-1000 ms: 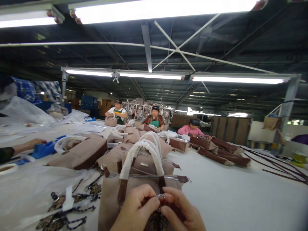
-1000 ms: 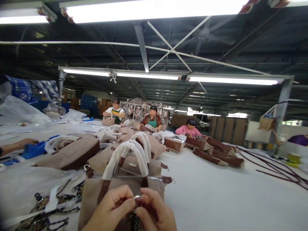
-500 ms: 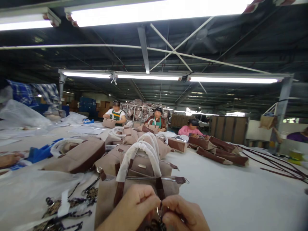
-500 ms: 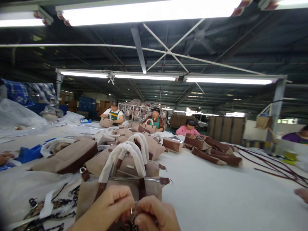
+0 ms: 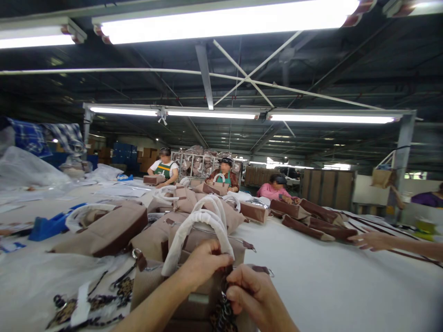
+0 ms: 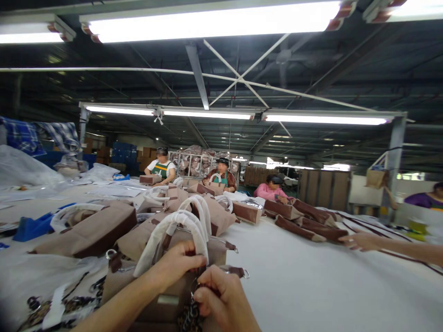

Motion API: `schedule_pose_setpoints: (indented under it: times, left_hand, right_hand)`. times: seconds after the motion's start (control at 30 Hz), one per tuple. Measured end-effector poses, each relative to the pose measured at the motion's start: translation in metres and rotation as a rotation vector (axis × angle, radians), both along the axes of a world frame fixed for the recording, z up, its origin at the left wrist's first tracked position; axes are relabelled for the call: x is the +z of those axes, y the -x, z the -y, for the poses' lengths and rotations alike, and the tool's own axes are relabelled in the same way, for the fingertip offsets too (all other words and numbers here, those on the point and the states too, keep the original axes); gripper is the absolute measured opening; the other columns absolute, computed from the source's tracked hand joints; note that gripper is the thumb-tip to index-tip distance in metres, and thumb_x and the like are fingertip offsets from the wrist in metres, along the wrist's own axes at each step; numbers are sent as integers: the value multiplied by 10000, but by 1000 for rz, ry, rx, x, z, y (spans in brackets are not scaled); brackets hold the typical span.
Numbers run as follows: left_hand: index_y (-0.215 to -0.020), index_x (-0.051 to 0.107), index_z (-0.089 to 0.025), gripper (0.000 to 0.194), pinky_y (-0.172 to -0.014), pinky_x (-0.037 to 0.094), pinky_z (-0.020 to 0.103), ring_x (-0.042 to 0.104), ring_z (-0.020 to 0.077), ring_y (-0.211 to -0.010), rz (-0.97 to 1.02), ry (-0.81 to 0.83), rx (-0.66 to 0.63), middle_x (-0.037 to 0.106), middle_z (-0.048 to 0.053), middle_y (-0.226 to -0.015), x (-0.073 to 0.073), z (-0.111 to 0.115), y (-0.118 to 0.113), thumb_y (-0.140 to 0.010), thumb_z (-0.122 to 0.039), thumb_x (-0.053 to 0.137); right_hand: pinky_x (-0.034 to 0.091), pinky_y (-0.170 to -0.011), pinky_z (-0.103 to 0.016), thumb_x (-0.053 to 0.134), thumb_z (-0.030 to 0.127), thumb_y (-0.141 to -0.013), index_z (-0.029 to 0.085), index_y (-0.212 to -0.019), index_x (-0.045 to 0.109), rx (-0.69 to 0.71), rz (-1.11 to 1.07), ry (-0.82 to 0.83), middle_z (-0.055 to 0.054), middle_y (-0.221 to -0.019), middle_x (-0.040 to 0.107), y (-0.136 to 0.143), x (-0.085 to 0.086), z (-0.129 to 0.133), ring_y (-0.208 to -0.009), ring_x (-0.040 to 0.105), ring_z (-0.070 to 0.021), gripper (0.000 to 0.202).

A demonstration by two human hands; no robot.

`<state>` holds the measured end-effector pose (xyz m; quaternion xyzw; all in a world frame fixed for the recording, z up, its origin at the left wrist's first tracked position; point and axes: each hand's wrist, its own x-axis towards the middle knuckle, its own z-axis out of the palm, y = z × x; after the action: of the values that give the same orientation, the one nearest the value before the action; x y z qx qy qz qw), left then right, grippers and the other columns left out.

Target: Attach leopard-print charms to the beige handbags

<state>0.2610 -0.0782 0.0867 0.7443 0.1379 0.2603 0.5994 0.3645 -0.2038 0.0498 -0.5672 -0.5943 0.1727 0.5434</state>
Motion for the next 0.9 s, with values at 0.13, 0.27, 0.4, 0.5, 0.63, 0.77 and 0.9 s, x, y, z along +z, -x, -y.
schedule_pose_setpoints:
  times: [0.13, 0.27, 0.4, 0.5, 0.63, 0.77, 0.9]
  left_hand:
    - [-638, 642, -138, 115, -601, 369, 264, 484, 139, -617, 83, -56, 75, 561, -14, -614, -7, 4, 1, -653, -248, 616]
    - [-629, 616, -146, 106, -627, 389, 265, 490, 144, -633, 176, 40, 72, 561, -17, -619, -14, 7, 4, -673, -243, 613]
    - [-639, 601, -150, 139, -631, 371, 264, 473, 142, -641, 203, 93, 106, 536, -26, -624, -19, 8, 7, -674, -280, 637]
    - [-657, 606, -153, 131, -652, 368, 266, 476, 150, -666, 202, 43, 117, 538, -24, -644, -21, 9, 6, -697, -277, 623]
    - [-681, 612, -160, 130, -667, 362, 275, 486, 169, -693, 172, -87, 167, 555, -9, -665, -21, 13, 1, -733, -275, 582]
    - [-641, 560, -177, 120, -649, 339, 275, 477, 173, -683, 128, -210, 243, 548, -8, -656, -23, 16, 1, -734, -253, 561]
    - [-658, 557, -180, 108, -646, 337, 269, 478, 172, -688, 138, -217, 231, 548, -9, -668, -24, 15, 5, -744, -245, 551]
  right_hand:
    - [410, -455, -198, 586, 261, -790, 221, -669, 510, -33, -89, -16, 69, -489, 561, 9, 0, -8, -430, 539, -115, 148]
    - [397, -444, -194, 590, 269, -790, 227, -652, 486, -114, -147, -15, 82, -474, 525, 16, -9, -15, -416, 511, -109, 178]
    - [435, -471, -210, 631, 351, -811, 225, -684, 537, -267, -131, -66, 65, -500, 552, 16, -21, -16, -454, 548, -132, 202]
    - [473, -511, -228, 635, 446, -837, 217, -767, 621, -366, -83, -108, 33, -564, 616, 13, -32, -13, -501, 579, -152, 240]
    - [506, -562, -249, 645, 564, -825, 210, -854, 653, -519, -137, -232, -22, -689, 701, 17, -51, -18, -578, 628, -178, 355]
    - [479, -493, -244, 614, 659, -809, 220, -870, 574, -579, -328, -301, -3, -614, 662, 25, -58, -27, -521, 601, -174, 445]
    - [447, -507, -251, 536, 599, -888, 227, -794, 613, -562, -16, -189, 1, -582, 635, 20, -45, -19, -520, 585, -177, 392]
